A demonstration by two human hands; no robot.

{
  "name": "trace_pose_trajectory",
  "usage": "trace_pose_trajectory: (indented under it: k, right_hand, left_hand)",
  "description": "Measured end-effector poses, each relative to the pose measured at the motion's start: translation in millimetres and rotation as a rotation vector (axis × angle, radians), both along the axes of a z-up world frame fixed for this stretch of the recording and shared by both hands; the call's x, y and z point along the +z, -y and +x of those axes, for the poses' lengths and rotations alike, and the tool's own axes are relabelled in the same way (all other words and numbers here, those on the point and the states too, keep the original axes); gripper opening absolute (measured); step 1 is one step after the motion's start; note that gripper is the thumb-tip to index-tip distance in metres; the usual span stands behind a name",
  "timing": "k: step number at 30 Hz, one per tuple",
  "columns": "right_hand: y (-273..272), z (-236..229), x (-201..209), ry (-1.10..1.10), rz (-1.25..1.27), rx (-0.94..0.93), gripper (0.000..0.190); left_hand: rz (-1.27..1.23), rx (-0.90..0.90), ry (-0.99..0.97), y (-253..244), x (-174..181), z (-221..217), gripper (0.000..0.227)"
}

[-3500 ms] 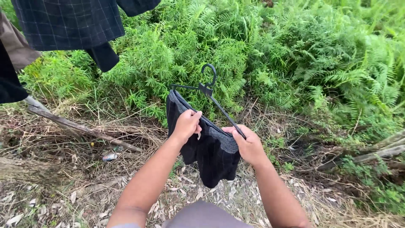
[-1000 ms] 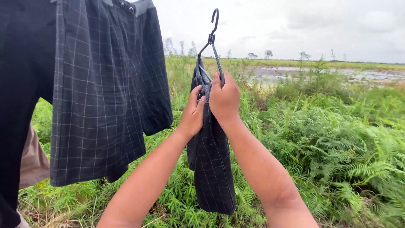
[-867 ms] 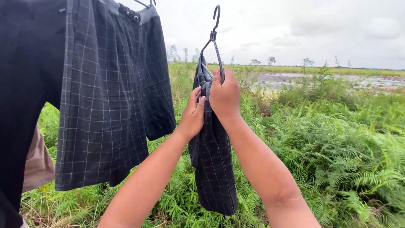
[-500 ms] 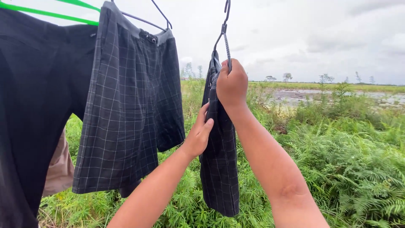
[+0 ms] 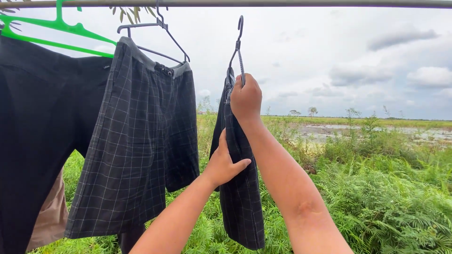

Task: Taking wet laundry out of a basket, putting items on hangers, and hanging them on an outdoor pole to dry.

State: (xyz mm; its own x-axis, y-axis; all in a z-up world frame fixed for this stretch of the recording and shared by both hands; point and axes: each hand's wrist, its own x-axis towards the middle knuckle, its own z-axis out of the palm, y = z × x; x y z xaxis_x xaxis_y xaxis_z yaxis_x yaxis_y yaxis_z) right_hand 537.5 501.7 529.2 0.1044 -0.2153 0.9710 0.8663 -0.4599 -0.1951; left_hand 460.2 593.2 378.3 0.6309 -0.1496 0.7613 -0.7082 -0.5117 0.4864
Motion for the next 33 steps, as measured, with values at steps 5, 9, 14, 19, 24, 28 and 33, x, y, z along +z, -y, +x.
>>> trace_pose_trajectory:
  k: [5,9,14,19,24,28,33]
  right_hand:
    - [-10.8,28.2,16.9,0.019,0.015,-0.046,0.032]
    - [-19.4,40.0,31.4,0.021,0.021,-0.068,0.031]
    - [-25.4,50.0,46.5,0.018,0.014,-0.088,0.033]
    - [-25.9,62.2,61.9,0.052,0.022,-0.129,0.032]
    - [-26.3,71.0,80.1,0.033,0.026,-0.153,0.034]
    - [-27.4,94.2,94.7,0.047,0.030,-0.163,0.035]
    - [-22.9,95.6,106.7,0.033,0.038,-0.168,0.036]
  left_hand:
    - [0.002,0.049,-0.004,1.3,7.9,8.2,0.124]
    - [0.003,0.090,-0.022,-1.8,14.4,12.0,0.125]
    - [0.005,0.116,-0.035,-2.6,29.7,17.9,0.121]
    - [0.027,0.131,-0.012,-1.9,37.7,26.5,0.120]
    - [0.058,0.134,0.043,-1.4,47.4,39.3,0.114]
    - [0.053,0.137,0.063,-3.0,54.5,65.6,0.106]
    - [0.034,0.116,0.069,-3.2,61.0,88.5,0.102]
